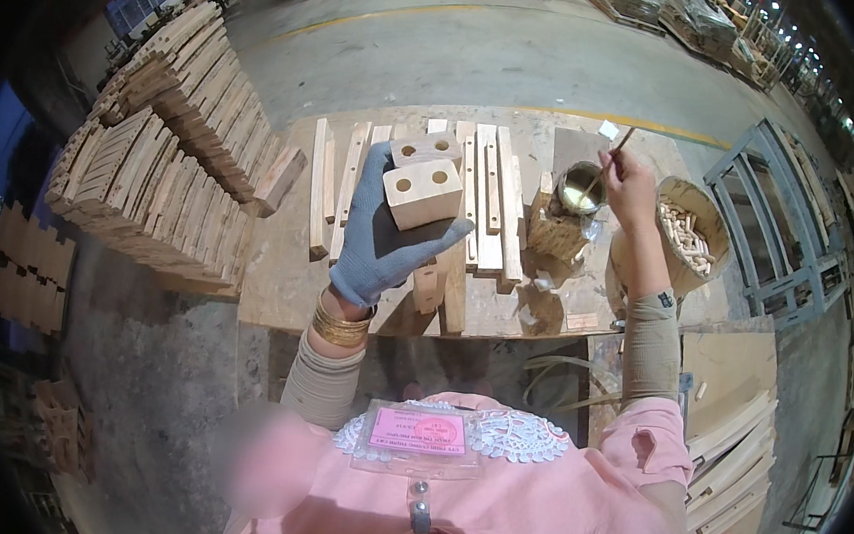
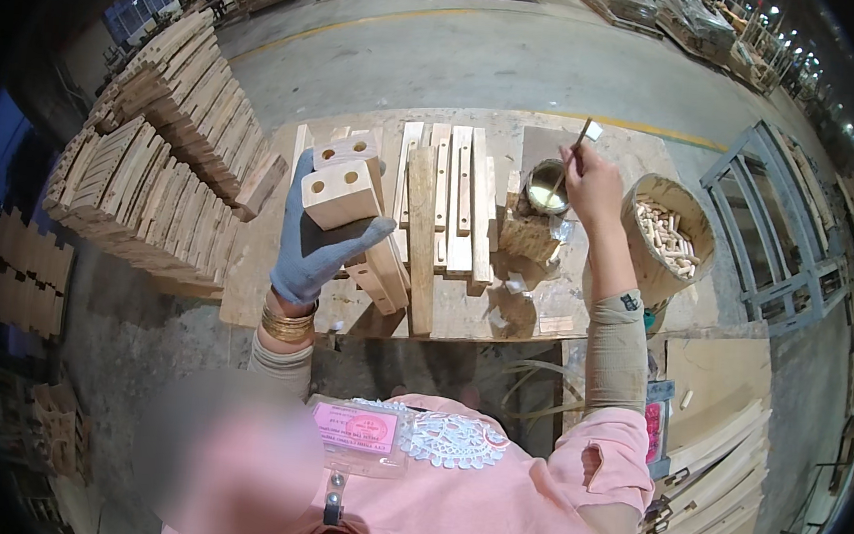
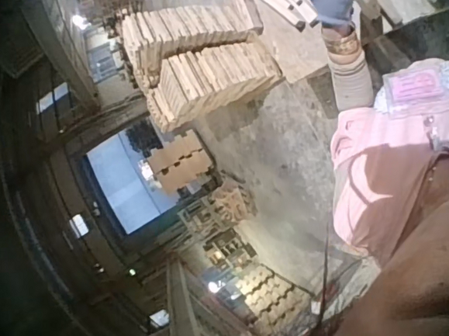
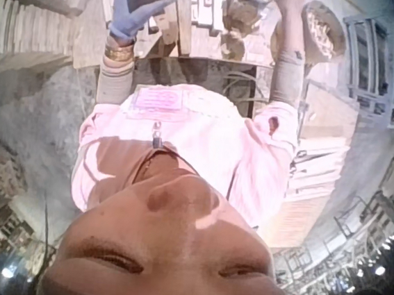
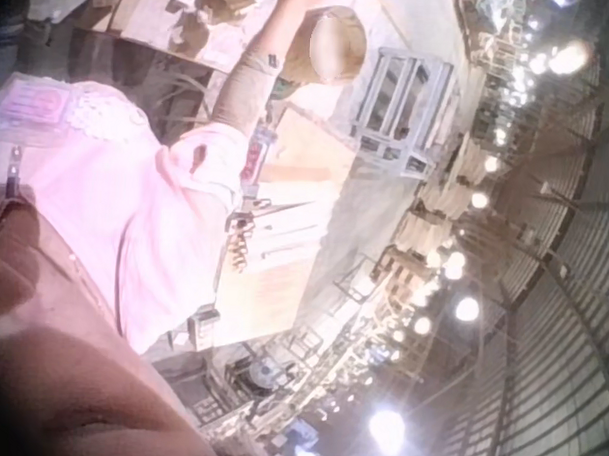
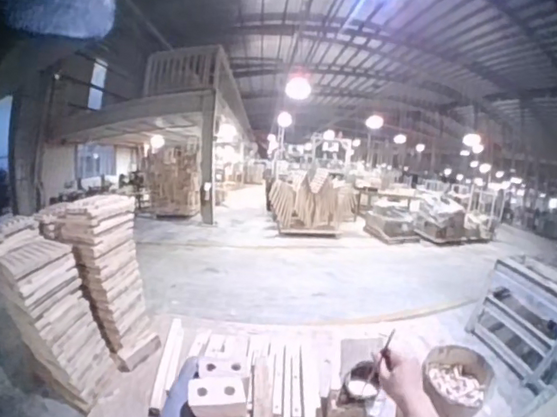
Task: The person assembles small wooden components in a factory setting. They pick up a wooden block with holes, apply glue to the holes using a brush, insert small wooden dowels, and then attach a larger wooden piece to the block. The process is repeated for multiple units.
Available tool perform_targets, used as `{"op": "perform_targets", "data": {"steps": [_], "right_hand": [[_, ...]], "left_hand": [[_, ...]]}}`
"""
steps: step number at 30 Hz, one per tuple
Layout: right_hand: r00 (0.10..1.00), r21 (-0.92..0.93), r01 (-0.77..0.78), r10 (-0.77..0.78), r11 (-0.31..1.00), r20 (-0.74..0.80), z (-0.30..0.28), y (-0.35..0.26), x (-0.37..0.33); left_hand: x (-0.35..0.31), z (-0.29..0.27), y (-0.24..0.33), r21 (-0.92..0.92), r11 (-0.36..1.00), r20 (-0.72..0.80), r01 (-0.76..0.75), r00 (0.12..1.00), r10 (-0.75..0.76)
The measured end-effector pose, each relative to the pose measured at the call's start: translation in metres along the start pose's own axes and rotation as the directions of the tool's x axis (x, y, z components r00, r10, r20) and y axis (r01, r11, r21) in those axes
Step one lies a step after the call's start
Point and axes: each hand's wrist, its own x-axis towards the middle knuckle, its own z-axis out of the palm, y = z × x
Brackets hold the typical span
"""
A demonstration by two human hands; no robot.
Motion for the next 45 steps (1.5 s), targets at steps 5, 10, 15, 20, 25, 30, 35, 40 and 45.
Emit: {"op": "perform_targets", "data": {"steps": [5,10,15,20,25,30,35,40,45], "right_hand": [[1.0,0.071,0.007,-0.007,0.997,-0.001,-0.007,-0.004,-0.007],[0.954,0.653,-0.157,0.285,0.741,-0.095,-0.009,0.012,-0.013],[0.921,0.931,-0.089,0.385,0.355,-0.059,-0.051,-0.046,0.004],[0.989,0.938,0.138,0.003,0.318,-0.146,-0.091,-0.153,0.003],[0.965,0.87,0.221,-0.228,0.44,-0.129,-0.102,-0.206,-0.001],[0.935,0.78,0.267,-0.348,0.566,-0.068,-0.106,-0.228,-0.005],[0.911,0.696,0.314,-0.411,0.645,-0.03,-0.107,-0.242,-0.007],[0.9,0.668,0.317,-0.435,0.673,0.011,-0.112,-0.252,-0.007],[0.911,0.65,0.332,-0.41,0.683,-0.035,-0.113,-0.249,-0.005]], "left_hand": [[-0.001,0.001,-0.001,-0.033,0.999,-0.002,0.008,1.0,-0.008],[0.004,0.004,0.003,-0.095,0.995,0.011,0.032,0.999,-0.031],[0.004,0.007,0.005,-0.178,0.984,-0.022,-0.004,1.0,0.0],[0.003,0.003,0.01,-0.208,0.978,0.012,0.018,1.0,-0.015],[0.004,0.008,0.006,-0.27,0.963,-0.032,-0.005,0.999,-0.003],[0.003,0.004,0.002,-0.149,0.987,-0.029,-0.06,0.998,0.056],[0.002,0.003,0.002,-0.148,0.989,-0.025,-0.022,1.0,0.019],[0.003,0.001,0.0,-0.062,0.997,-0.024,-0.052,0.998,0.05],[0.004,0.002,0.0,-0.104,0.993,-0.019,-0.048,0.999,0.046]]}}
